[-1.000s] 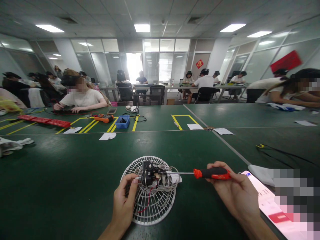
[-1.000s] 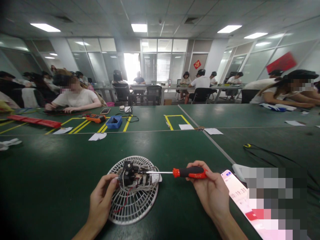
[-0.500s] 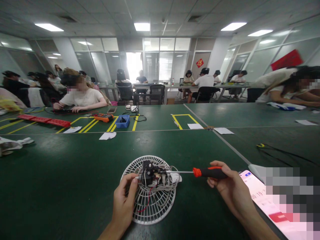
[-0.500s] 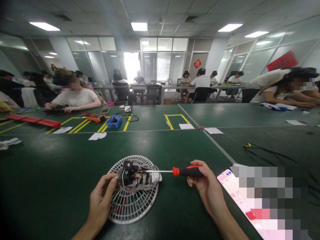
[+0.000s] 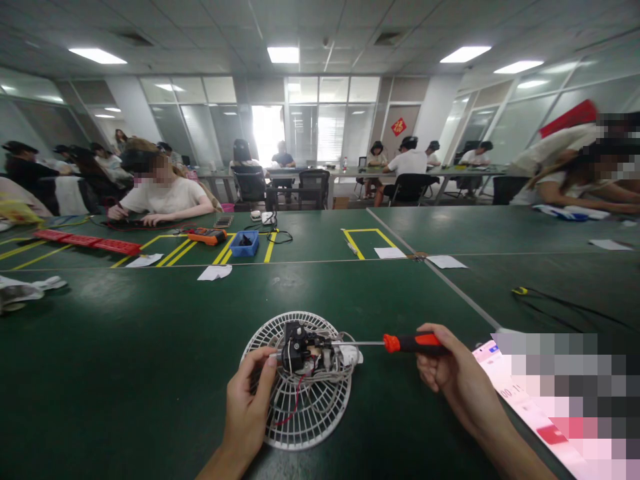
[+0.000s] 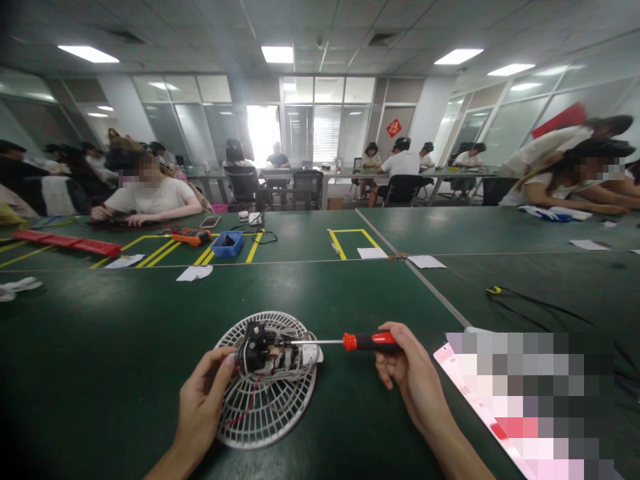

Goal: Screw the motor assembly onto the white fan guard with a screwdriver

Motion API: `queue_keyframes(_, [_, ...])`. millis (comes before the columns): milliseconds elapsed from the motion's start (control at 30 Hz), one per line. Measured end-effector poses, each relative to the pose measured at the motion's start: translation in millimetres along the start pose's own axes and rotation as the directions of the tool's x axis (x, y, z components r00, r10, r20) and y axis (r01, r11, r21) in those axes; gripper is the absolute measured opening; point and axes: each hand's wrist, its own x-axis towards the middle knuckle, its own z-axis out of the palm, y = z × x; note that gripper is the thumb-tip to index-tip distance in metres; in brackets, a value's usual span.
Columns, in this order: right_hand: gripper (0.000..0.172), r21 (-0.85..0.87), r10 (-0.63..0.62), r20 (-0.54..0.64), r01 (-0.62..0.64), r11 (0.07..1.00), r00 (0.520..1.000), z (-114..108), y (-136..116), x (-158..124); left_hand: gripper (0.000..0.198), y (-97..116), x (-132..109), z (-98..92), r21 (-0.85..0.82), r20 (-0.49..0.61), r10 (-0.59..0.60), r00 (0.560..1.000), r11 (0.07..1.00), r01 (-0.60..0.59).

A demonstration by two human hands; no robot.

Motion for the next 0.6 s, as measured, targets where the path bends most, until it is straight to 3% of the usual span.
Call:
queue_keyframes(400, [0.02, 0.139, -0.022, -0.02, 0.025, 0.99, 1.0, 9.6, -13.7, -6.1, 0.038, 3.1, 1.1, -0.4, 0.015, 0.0, 0.008, 1.0, 1.0, -0.008])
queue_keyframes(600, [0.024, 0.15, 0.007, -0.052, 0.001, 0.989, 0.999, 11.2, -13.6, -4.4, 0.036, 0.6, 0.7, -1.2, 0.032, 0.018, 0.024, 1.0, 0.999, -0.025])
